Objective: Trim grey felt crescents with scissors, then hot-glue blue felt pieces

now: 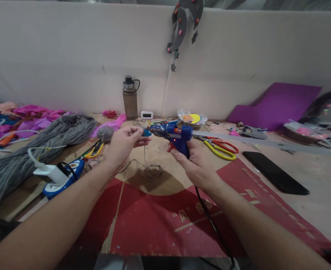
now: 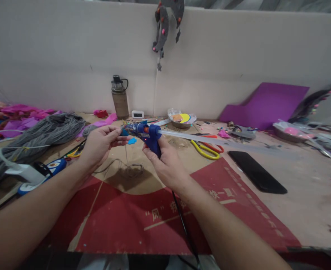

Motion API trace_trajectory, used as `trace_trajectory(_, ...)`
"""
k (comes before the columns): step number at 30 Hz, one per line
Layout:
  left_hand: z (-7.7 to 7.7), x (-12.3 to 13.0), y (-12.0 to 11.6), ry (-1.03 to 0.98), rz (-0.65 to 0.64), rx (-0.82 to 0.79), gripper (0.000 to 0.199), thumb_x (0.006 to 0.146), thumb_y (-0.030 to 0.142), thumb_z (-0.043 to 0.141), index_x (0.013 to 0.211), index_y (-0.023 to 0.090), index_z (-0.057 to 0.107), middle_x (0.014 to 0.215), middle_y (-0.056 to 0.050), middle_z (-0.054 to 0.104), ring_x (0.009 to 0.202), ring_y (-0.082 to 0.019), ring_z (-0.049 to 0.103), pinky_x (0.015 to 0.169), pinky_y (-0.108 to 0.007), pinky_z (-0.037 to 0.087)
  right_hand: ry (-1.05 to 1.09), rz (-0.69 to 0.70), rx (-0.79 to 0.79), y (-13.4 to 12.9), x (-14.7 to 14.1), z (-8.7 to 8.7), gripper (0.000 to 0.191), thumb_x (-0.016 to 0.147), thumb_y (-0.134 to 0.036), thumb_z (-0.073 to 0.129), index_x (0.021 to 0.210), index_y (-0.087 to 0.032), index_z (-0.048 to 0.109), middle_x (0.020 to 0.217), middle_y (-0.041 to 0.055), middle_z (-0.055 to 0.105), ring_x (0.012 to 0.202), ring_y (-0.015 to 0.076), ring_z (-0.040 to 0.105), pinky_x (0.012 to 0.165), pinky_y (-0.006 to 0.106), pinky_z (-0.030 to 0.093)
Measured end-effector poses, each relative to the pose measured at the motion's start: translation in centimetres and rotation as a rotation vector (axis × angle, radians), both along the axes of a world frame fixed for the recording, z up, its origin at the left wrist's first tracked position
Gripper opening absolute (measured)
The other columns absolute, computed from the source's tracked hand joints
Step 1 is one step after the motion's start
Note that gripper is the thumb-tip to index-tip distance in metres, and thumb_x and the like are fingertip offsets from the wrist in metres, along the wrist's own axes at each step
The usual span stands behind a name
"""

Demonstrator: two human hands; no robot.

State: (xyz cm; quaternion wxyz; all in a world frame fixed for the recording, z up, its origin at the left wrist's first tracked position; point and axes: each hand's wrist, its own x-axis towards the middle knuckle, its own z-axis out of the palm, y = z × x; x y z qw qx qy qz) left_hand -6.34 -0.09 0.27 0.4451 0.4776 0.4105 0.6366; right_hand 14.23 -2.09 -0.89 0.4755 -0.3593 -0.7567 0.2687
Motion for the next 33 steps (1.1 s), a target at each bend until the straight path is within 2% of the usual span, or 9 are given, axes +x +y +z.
trace_trajectory(16,0.24,0.22,-0.27,-0.003,-0.012,-0.001,0.019,0.075,0.026,0.074,0.076,0.013,0.060,0.071,-0.002,0.063,0.065,-0.016,0.071,0.068,-0.029,0.059,-0.008,-0.016,0.003,0.01,-0.04,-0.30,0.014,0.088,-0.032,0.054,0.098,-0.021,0.056,0.089,0.0042,0.066,0.079,0.0177,0.061,0.076,0.034,0.049)
trace_trajectory(21,0.43,0.32,-0.33,-0.009,-0.008,-0.008,0.017,0.077,0.024,0.071,0.077,0.012,0.060,0.069,-0.002,0.063,0.065,-0.017,0.071,0.066,-0.028,0.059,-0.013,-0.025,0.022,0.01,-0.04,-0.32,0.019,0.088,-0.031,0.055,0.104,-0.021,0.056,0.090,0.0042,0.066,0.079,0.0178,0.061,0.075,0.034,0.050)
trace_trajectory(33,0.21,0.08,-0.16,0.006,-0.019,-0.007,0.018,0.078,0.026,0.071,0.077,0.012,0.060,0.071,-0.002,0.064,0.065,-0.016,0.071,0.069,-0.030,0.059,-0.015,-0.025,0.016,-0.04,0.02,-0.28,0.019,0.088,-0.031,0.055,0.104,-0.021,0.056,0.090,0.0042,0.066,0.079,0.0179,0.060,0.076,0.034,0.050)
